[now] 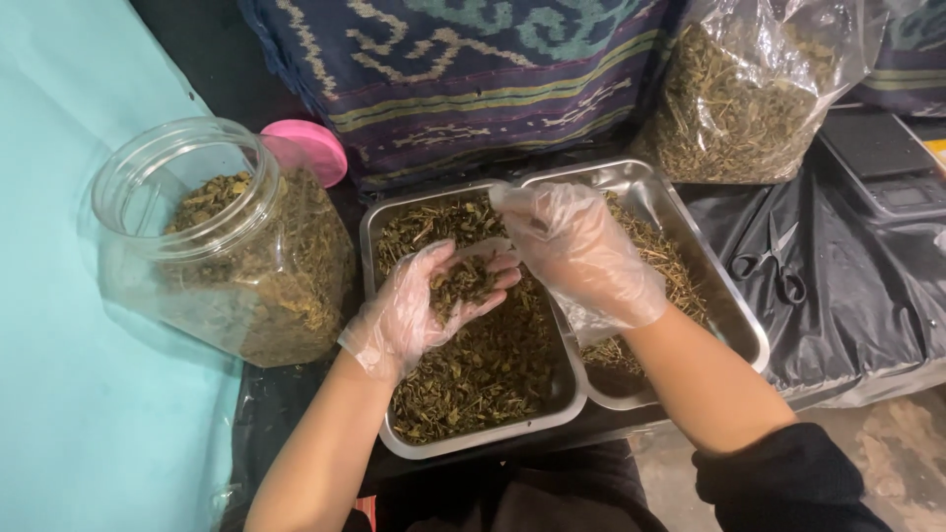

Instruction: Sorting and inspecting dried herbs or tea leaves in a divided metal tray

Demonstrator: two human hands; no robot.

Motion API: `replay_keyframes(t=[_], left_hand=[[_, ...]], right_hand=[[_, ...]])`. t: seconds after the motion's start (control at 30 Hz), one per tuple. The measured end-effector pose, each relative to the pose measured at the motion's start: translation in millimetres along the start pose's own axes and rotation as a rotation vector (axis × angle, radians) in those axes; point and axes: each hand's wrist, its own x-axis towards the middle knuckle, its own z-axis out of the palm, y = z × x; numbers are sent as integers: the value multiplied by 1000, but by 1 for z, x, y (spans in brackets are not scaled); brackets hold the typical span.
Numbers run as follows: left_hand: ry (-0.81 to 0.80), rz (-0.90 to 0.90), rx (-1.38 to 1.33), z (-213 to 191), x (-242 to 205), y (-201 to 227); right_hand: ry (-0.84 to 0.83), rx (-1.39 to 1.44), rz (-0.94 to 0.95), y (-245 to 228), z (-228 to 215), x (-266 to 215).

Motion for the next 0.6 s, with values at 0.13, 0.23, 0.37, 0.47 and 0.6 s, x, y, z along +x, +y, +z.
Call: replay_keyframes(t=[0.13, 0.23, 0.37, 0.47, 0.6], left_hand=[[46, 60, -52, -22, 16, 1], [49, 89, -74, -26, 18, 8], [-13, 135, 30, -10, 2, 15], [109, 185, 325, 32, -27, 27], [75, 627, 511, 77, -92, 37]], right_hand=[[108, 38, -55, 18, 2, 7], [82, -6, -8, 1, 16, -10], [-42, -474, -269, 29, 38, 3], [-83, -582, -337, 51, 55, 11], [-123, -479, -291, 40, 55, 13]])
